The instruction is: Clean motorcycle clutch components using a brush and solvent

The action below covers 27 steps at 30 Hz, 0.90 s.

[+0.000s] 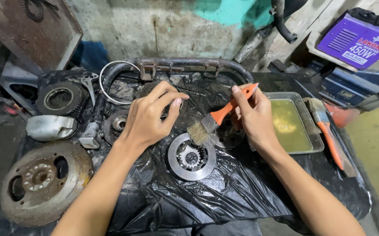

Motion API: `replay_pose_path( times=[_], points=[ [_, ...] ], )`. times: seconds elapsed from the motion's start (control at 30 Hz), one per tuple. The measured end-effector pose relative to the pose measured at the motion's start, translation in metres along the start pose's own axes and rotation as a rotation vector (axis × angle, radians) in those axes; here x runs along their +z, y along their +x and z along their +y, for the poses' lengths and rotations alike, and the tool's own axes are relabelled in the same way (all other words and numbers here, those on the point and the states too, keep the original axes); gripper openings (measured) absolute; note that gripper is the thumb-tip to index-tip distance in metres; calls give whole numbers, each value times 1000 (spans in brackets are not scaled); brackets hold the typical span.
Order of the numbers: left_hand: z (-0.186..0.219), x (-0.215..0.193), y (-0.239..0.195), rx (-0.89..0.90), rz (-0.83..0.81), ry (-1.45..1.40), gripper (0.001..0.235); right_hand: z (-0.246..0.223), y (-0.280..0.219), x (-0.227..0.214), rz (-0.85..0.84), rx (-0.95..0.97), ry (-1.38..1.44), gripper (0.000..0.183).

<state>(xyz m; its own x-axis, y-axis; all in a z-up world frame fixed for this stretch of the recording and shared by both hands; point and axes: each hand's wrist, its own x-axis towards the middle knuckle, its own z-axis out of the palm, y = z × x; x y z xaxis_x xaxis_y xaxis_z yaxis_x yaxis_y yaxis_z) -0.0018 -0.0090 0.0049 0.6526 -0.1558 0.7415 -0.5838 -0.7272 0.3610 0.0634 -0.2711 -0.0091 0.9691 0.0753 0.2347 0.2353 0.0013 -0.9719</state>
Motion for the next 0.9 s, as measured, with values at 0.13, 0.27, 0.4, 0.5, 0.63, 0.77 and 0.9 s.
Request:
replay_pose_path(
  times=[0.13,0.27,0.4,0.5,0.63,0.77,0.9],
  points=[
    [-2,-1,0,-3,13,23,30,0,-4,4,-13,24,47,20],
    [-3,0,0,-31,16,5,31,0,-5,4,-38,38,44,22],
    [-1,0,0,-39,4,11,31,-8,-13,11,-35,58,73,24],
    [-3,1,-1,-45,0,13,32,4,-13,10,-57,76,94,25],
    [-4,2,0,-43,16,-20,33,-7,-23,21,-98,115,100,26],
    [-4,-1,2,-46,31,-20,32,-18,-27,25,-185,120,115,25],
    [-4,-2,1,-48,44,-15,34,-30,-32,28,-240,157,145,24]
  ],
)
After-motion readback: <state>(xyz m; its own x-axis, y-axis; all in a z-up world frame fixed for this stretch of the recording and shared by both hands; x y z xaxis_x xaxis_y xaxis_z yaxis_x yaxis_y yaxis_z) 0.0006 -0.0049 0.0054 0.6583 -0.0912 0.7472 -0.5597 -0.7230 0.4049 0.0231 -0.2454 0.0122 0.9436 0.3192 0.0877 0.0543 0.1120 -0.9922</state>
